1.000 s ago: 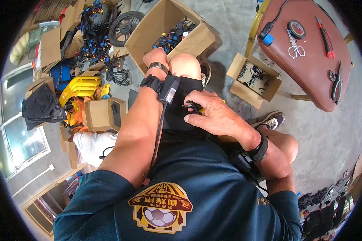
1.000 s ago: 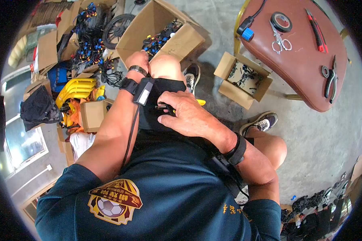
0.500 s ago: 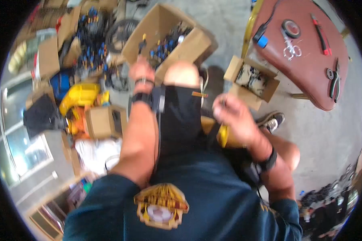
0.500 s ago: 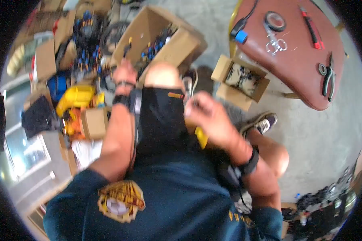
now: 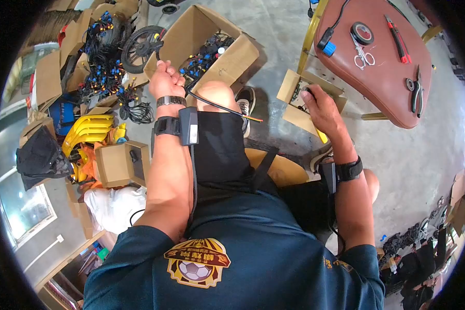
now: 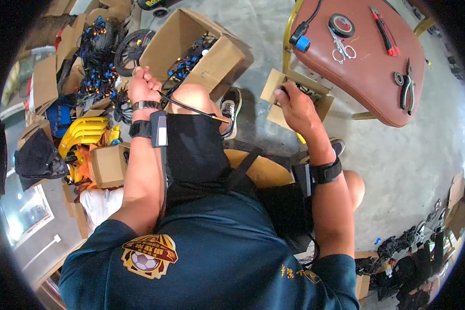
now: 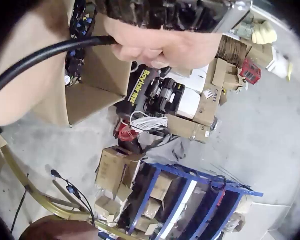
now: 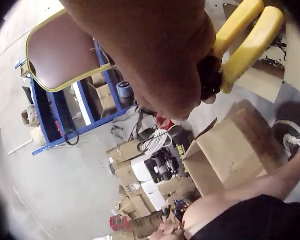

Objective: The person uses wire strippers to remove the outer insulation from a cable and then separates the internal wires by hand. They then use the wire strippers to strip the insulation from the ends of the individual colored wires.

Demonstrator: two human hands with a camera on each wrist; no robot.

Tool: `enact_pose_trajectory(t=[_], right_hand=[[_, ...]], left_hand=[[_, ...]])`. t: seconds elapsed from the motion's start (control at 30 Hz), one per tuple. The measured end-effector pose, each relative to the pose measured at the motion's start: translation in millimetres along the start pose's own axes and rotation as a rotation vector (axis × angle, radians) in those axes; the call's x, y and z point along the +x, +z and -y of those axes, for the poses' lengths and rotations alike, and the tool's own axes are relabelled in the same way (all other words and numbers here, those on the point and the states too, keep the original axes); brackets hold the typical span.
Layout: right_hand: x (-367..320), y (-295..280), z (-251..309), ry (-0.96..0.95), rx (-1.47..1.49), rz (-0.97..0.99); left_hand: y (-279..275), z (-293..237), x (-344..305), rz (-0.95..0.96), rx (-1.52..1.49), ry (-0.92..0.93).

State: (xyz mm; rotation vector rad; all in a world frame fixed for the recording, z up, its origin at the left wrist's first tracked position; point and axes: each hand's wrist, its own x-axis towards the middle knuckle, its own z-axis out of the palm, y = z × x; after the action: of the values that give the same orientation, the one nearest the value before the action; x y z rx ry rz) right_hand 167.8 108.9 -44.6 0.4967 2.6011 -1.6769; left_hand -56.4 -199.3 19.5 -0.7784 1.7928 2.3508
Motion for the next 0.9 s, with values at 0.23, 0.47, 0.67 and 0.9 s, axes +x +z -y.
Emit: enact_pose_trajectory(t=[0.23, 0.47, 0.67, 0.9], right_hand=[[14.0, 1.6, -26.9, 0.09, -0.031, -0.048], [20.4, 6.7, -56.7, 0.026, -0.107, -0.112], [23.4, 3.1, -63.7, 0.076, -0.115, -0.118], [22.4, -3.4, -61.3, 0.178, -0.061, -0.131]], left_hand=[[-1.6, -23.8, -17.2, 0.136, -0.101, 0.064], [0.2, -42.6, -29.6, 0.316, -0.176, 0.091], [0.5, -46.7, -31.1, 0.435, -0.217, 0.065], [5.7, -46.3, -33.6, 0.511, -0.207, 0.069]])
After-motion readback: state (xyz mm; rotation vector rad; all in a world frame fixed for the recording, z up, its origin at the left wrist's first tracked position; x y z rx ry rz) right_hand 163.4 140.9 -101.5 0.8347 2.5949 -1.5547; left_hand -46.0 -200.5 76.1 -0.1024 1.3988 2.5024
